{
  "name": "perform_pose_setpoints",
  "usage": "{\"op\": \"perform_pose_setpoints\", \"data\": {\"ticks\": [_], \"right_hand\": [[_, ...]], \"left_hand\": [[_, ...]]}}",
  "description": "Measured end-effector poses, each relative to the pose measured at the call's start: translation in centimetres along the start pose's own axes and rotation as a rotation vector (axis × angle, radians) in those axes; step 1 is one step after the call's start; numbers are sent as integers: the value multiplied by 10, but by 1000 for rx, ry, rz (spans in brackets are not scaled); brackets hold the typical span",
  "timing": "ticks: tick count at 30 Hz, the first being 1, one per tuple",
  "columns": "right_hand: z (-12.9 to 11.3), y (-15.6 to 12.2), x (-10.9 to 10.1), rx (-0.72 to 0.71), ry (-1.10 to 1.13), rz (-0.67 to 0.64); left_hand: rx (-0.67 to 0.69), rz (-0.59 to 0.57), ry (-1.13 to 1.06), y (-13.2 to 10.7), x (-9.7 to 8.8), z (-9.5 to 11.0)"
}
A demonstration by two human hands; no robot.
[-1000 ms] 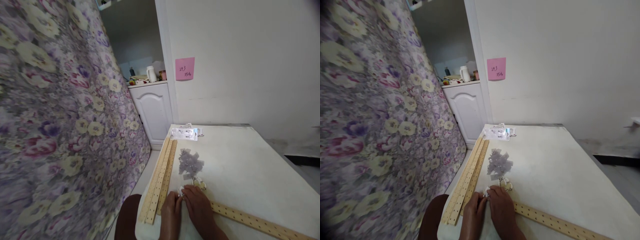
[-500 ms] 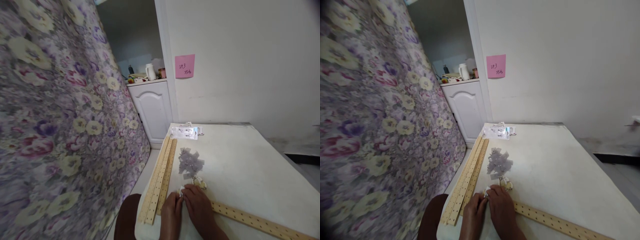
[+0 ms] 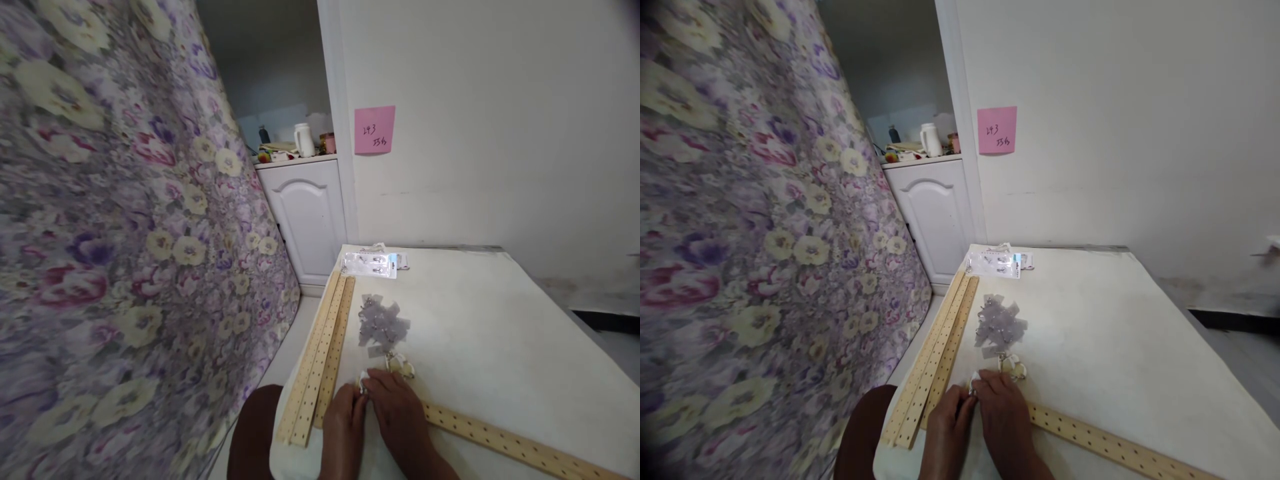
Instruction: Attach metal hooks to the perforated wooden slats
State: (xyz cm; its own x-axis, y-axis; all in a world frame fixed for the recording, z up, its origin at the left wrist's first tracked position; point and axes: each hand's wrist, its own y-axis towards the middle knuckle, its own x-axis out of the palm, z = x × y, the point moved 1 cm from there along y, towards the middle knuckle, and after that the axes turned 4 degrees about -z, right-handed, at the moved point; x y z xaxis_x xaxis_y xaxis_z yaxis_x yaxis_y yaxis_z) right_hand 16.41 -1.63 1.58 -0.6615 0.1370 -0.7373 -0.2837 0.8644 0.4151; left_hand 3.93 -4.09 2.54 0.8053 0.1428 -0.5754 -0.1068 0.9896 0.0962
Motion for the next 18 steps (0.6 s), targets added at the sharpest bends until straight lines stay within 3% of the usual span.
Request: {"op": "perform_pose_setpoints", "data": {"ticks": [18], "right_hand": [[5,-7,10,-75,-186,-43]], "left_hand": [[21,-16,12,-1,0,-4]]}}
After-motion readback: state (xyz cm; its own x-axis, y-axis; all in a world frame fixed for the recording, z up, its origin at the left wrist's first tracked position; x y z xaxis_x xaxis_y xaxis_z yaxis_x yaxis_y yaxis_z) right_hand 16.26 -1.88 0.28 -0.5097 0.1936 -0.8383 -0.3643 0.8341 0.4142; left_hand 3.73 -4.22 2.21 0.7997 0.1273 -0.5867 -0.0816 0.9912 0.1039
